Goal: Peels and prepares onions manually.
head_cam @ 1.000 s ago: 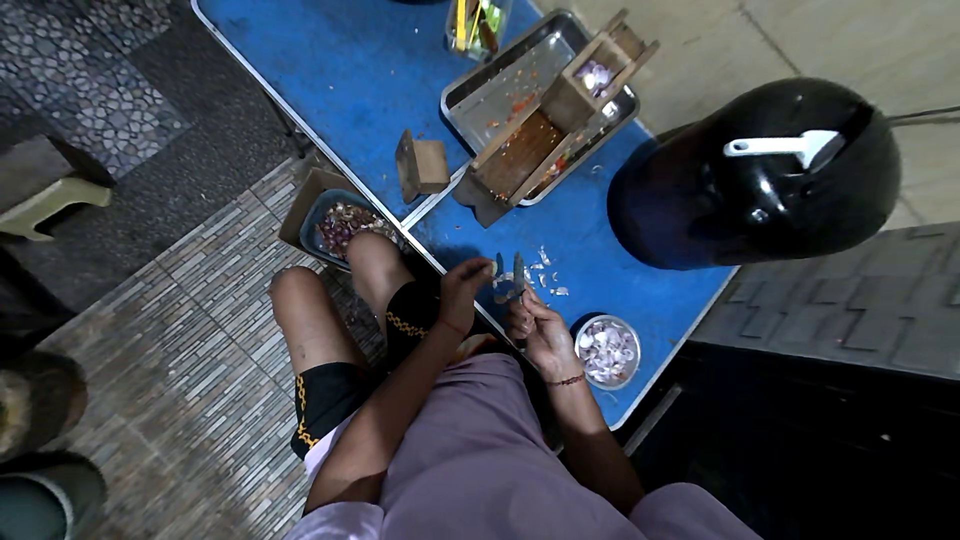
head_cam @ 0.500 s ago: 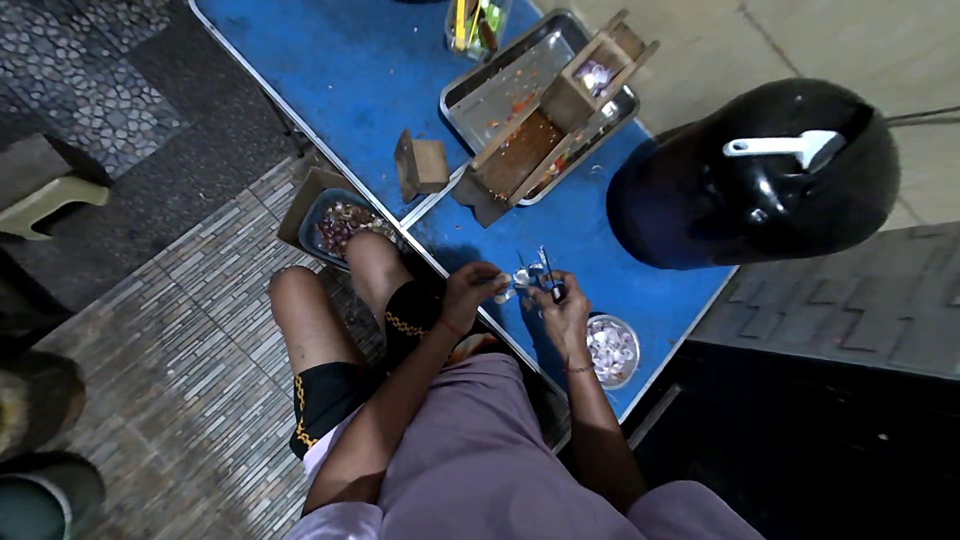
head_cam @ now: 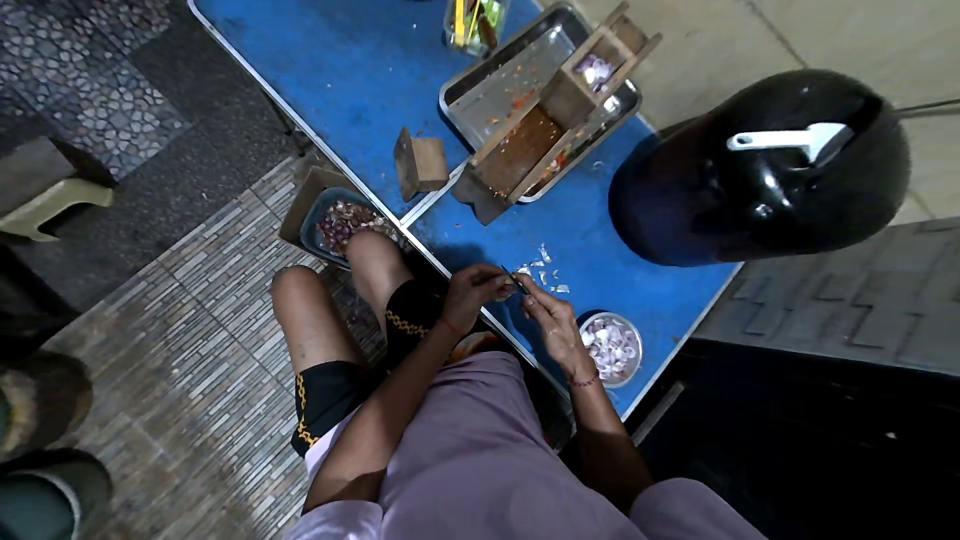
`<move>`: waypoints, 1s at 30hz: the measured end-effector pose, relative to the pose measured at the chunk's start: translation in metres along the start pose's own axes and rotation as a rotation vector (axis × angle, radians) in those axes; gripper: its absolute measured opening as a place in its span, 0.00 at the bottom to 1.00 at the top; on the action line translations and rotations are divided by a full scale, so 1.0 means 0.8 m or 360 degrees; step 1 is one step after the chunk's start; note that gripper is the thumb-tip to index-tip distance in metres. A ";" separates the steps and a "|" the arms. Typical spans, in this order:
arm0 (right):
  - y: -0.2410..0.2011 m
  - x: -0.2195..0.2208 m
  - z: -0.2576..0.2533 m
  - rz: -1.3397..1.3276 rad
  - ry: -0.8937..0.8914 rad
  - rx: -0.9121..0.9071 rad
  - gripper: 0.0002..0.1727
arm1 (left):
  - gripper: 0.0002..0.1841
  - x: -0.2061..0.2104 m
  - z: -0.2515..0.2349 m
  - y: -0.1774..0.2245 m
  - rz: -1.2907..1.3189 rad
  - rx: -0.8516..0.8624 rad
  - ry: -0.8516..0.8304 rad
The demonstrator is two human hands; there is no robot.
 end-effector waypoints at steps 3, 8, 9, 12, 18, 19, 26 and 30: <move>-0.001 0.000 0.001 0.0056 0.0001 -0.0040 0.25 | 0.07 0.001 0.001 0.001 0.0018 -0.0027 -0.0007; -0.018 0.000 0.002 0.0296 0.0080 -0.0220 0.23 | 0.08 0.002 0.001 0.000 0.0093 -0.0090 -0.0040; -0.022 0.000 0.002 0.0366 0.0100 -0.0268 0.23 | 0.09 0.002 0.002 0.000 0.0110 -0.0118 -0.0039; -0.029 0.002 0.002 0.0560 0.0180 -0.0395 0.21 | 0.09 0.003 0.002 -0.002 0.0133 -0.0172 -0.0040; -0.024 0.005 0.002 0.0549 0.0277 -0.0409 0.19 | 0.07 0.004 0.003 -0.005 0.0172 -0.0245 0.0025; -0.018 0.005 0.002 0.0357 0.0237 -0.0283 0.19 | 0.07 0.003 0.000 -0.006 0.0182 -0.0231 0.0023; -0.005 0.004 -0.003 -0.0566 0.0225 0.0147 0.20 | 0.08 0.000 -0.001 -0.006 -0.0054 -0.0049 -0.0028; -0.003 0.005 -0.001 -0.0760 0.0207 0.0308 0.20 | 0.10 -0.002 -0.002 -0.004 -0.0228 0.0028 -0.0020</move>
Point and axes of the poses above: each hand's wrist, its own z-axis away from the middle knuckle, its own x-axis out of the palm, y = z × x, the point moved 5 cm from there along -z, towards the middle knuckle, and after that the axes turned 12 degrees about -x, right-handed, at the moved point
